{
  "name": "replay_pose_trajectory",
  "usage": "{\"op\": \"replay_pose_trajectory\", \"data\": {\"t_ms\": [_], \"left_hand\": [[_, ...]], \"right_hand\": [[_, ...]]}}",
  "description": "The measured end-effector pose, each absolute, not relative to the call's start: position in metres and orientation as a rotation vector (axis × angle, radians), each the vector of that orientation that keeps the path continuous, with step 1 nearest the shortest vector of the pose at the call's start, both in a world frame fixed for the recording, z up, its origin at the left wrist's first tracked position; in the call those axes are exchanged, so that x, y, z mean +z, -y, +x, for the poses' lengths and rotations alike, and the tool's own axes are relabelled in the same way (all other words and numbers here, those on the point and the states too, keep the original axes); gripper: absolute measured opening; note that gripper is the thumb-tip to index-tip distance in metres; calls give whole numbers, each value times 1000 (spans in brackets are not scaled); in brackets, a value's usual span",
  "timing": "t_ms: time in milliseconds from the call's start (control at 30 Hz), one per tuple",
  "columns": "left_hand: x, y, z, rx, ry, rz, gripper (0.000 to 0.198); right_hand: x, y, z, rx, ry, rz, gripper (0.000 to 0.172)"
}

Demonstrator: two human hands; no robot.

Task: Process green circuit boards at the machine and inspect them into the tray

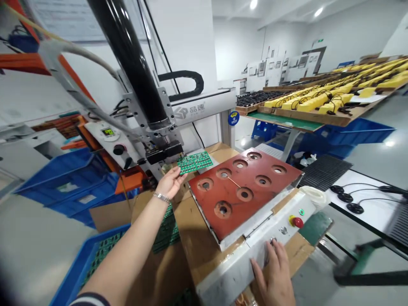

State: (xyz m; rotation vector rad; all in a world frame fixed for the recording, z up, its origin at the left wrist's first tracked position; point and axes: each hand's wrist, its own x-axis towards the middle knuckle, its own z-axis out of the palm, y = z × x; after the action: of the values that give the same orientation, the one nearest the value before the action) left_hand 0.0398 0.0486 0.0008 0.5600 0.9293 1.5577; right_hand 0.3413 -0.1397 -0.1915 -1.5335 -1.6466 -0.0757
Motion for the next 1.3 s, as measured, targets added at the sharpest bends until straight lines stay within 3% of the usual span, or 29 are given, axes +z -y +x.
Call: {"op": "replay_pose_trajectory", "data": {"t_ms": [1300], "left_hand": [[3, -52, 39, 1591, -895, 575, 18]], "right_hand": [[-189, 140, 341, -87, 1651, -1522, 60]]}}
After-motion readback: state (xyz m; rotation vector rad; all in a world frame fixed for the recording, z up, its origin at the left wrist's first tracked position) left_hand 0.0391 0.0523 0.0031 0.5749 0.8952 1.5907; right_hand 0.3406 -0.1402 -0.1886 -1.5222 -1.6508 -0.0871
